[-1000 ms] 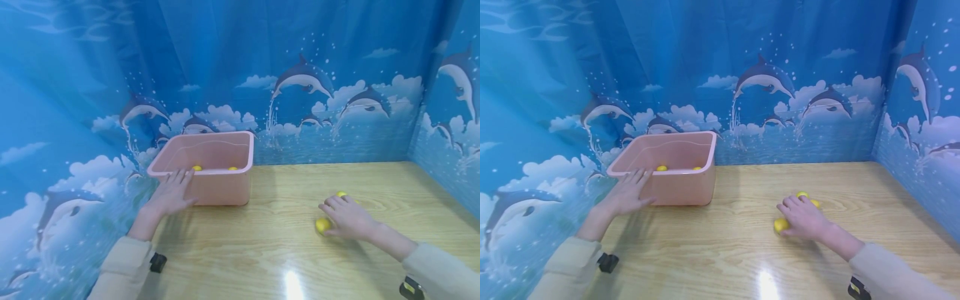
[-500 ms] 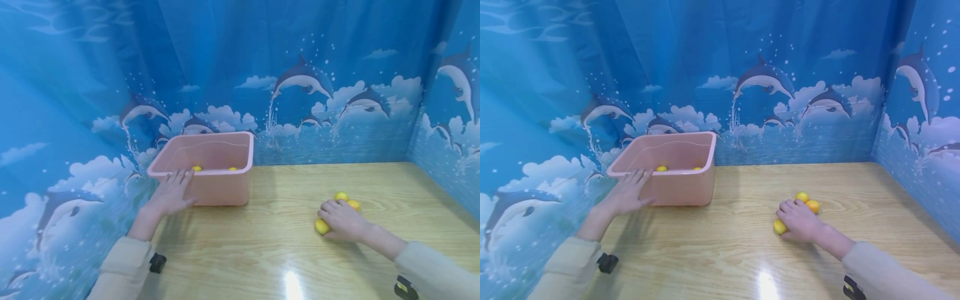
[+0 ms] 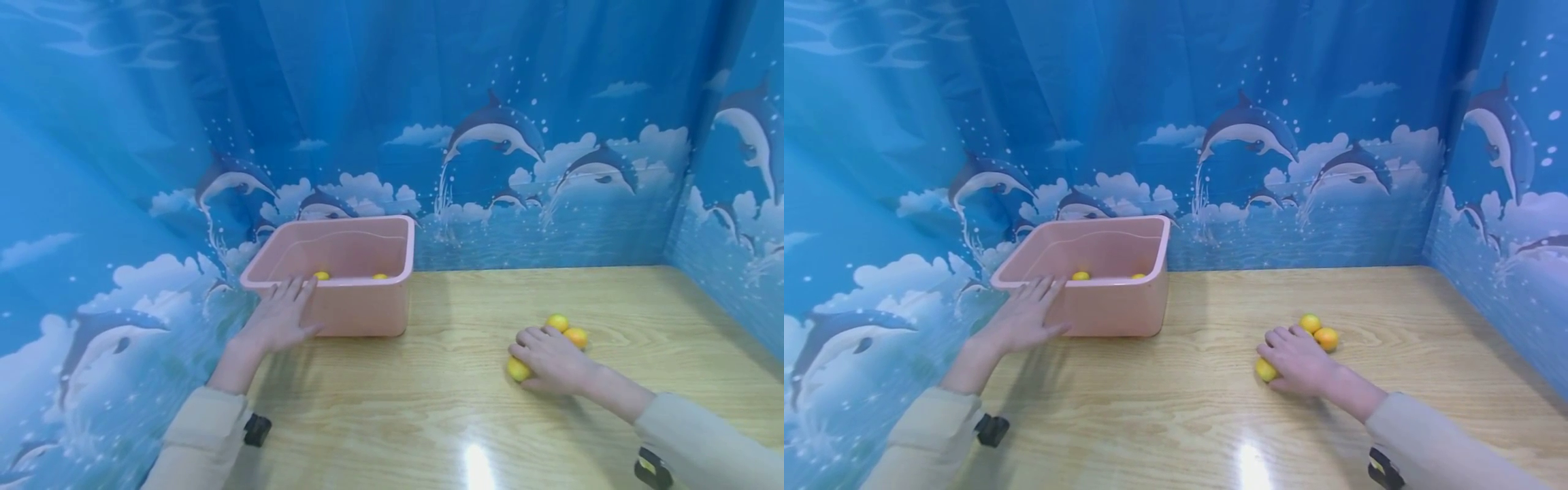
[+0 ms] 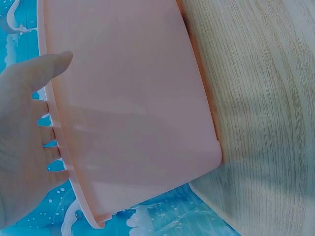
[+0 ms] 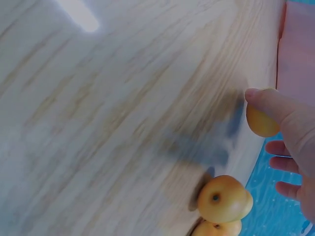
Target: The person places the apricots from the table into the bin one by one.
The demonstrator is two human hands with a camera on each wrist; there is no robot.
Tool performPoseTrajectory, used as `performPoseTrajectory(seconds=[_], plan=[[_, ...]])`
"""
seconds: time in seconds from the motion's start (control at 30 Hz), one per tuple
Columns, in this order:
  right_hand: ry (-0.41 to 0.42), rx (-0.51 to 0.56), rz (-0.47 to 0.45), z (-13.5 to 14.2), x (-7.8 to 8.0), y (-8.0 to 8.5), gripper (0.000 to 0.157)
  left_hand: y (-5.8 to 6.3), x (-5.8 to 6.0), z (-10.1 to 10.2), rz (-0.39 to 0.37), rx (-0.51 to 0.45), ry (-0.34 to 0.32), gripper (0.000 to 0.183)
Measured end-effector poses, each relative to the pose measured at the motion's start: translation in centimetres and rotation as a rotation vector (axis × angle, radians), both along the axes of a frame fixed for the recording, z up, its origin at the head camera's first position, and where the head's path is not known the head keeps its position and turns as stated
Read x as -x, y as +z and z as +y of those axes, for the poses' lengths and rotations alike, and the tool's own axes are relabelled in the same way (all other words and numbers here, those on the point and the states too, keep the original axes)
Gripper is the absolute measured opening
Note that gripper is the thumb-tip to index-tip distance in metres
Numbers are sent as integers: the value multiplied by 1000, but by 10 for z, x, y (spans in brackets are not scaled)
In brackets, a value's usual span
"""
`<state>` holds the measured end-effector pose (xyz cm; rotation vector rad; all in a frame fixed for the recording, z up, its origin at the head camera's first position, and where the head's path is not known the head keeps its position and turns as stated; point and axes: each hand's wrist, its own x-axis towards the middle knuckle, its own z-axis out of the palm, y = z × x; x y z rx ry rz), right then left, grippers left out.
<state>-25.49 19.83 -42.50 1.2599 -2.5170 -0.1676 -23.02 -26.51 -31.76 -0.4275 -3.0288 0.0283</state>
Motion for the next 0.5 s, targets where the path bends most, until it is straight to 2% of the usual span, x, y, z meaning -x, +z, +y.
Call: performPoseTrajectory(seconds=[0.3,0.5], plan=[[40,12,31,-10,0,9,43,0,2,0,-2,1,0,85],[73,43,84,-17,5,11,41,1,0,0,-12,-6,2,85]])
